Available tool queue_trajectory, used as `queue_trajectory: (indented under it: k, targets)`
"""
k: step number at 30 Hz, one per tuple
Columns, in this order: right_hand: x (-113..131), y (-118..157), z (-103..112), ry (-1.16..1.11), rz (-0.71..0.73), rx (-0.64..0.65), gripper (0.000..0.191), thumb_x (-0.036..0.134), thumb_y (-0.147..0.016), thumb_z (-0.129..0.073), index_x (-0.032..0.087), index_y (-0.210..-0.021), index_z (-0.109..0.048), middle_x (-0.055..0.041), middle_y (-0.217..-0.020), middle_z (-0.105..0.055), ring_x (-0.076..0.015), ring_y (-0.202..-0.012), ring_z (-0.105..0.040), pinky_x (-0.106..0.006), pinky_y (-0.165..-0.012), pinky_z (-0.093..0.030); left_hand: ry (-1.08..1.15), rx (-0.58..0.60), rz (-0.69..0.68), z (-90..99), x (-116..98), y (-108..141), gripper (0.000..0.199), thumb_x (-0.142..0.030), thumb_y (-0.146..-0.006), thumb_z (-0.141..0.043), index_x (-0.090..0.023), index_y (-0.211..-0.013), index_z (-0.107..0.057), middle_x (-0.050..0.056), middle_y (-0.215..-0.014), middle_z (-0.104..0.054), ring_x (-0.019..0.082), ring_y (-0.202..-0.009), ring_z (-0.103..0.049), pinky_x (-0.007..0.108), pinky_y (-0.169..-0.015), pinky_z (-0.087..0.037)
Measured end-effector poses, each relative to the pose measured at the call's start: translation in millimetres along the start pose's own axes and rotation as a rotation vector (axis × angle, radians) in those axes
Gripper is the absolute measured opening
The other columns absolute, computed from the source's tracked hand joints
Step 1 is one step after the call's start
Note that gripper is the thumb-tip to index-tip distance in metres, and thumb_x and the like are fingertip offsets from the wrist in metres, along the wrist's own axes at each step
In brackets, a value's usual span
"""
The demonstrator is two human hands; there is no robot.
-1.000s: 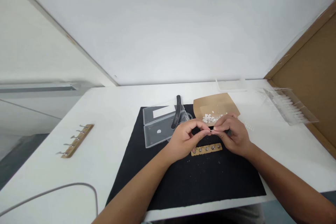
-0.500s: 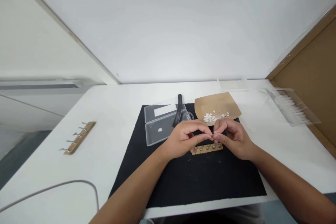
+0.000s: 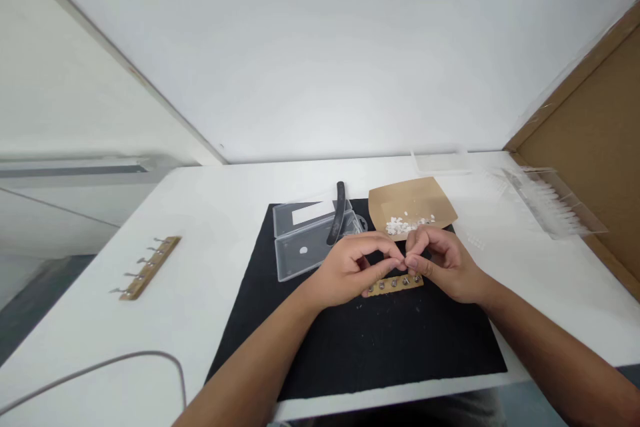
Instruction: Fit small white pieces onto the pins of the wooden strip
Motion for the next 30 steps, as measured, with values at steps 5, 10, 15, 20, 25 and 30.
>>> queue_trajectory:
  k: [5, 10, 15, 20, 25, 30]
  targets:
    - [-1.2, 1.8, 0.8, 0.021, -0.014, -0.01, 0.017, 0.029, -0.1, -0.071, 0.023, -0.086, -0.063, 0.0009, -0.079, -0.067, -0.0141, -0.073, -0.061, -0.03, -0.069, -0.049, -0.081, -0.036, -0.087, 1.3, -4.5, 0.2, 0.016, -0.025, -0.1, -0.066, -0.014, -0.101, -0.078, 0.007, -0.092, -0.072, 0.006, -0.06, -0.063, 0.009, -0.042, -0.049]
    - [-0.2, 2.1, -0.1, 0.076, 0.023, -0.001, 0.015, 0.027, -0.1, -0.07, 0.023, -0.088, -0.062, 0.0013, -0.079, -0.067, -0.0144, -0.072, -0.061, -0.031, -0.069, -0.048, -0.137, 0.005, -0.071, 2.8, -4.7, 0.1, 0.018, -0.026, -0.102, -0.064, -0.015, -0.1, -0.078, 0.007, -0.093, -0.071, 0.007, -0.063, -0.064, 0.01, -0.044, -0.049]
    - [7.2, 2.1, -0.5, 0.378, 0.214, -0.082, 0.013, 0.023, -0.099, -0.07, 0.024, -0.091, -0.061, 0.0021, -0.079, -0.07, -0.0148, -0.073, -0.063, -0.036, -0.076, -0.045, -0.152, -0.014, -0.055, 5.2, 0.9, 0.0, 0.018, -0.028, -0.102, -0.064, -0.015, -0.102, -0.077, 0.006, -0.093, -0.07, 0.007, -0.062, -0.065, 0.009, -0.043, -0.05]
    - [19.7, 7.2, -4.0, 0.876, 0.481, -0.224, 0.019, 0.017, -0.095, -0.075, 0.023, -0.09, -0.058, 0.0037, -0.079, -0.072, -0.0133, -0.071, -0.066, -0.038, -0.078, -0.038, -0.08, -0.037, 0.078, 6.5, 13.8, 0.4, 0.024, -0.036, -0.103, -0.063, -0.017, -0.105, -0.076, 0.005, -0.098, -0.065, 0.006, -0.056, -0.064, 0.013, -0.039, -0.055]
    - [32.5, 13.4, -12.9, 1.212, 0.666, -0.273, 0.026, 0.014, -0.088, -0.083, 0.021, -0.085, -0.057, 0.0063, -0.078, -0.074, -0.0115, -0.069, -0.067, -0.036, -0.077, -0.037, -0.023, -0.091, 0.098, 8.4, 16.4, 0.3, 0.026, -0.039, -0.101, -0.065, -0.017, -0.11, -0.077, 0.007, -0.105, -0.068, 0.005, -0.05, -0.064, 0.013, -0.036, -0.054]
    - [39.5, 16.4, -19.0, 1.296, 0.736, -0.263, 0.015, 0.011, -0.092, -0.078, 0.021, -0.093, -0.067, 0.0068, -0.084, -0.078, -0.0113, -0.075, -0.07, -0.036, -0.075, -0.037, 0.108, -0.163, 0.107, 10.4, 18.8, -1.2, 0.025, -0.038, -0.094, -0.076, -0.016, -0.105, -0.081, 0.008, -0.105, -0.07, 0.007, -0.049, -0.067, 0.015, -0.035, -0.056]
Point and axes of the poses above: each hand's wrist, its own y-axis away from the middle knuckle, its own z-axis out of the back of the hand, x = y × z, the point moved 5 cm from there along -y, towards the middle knuckle
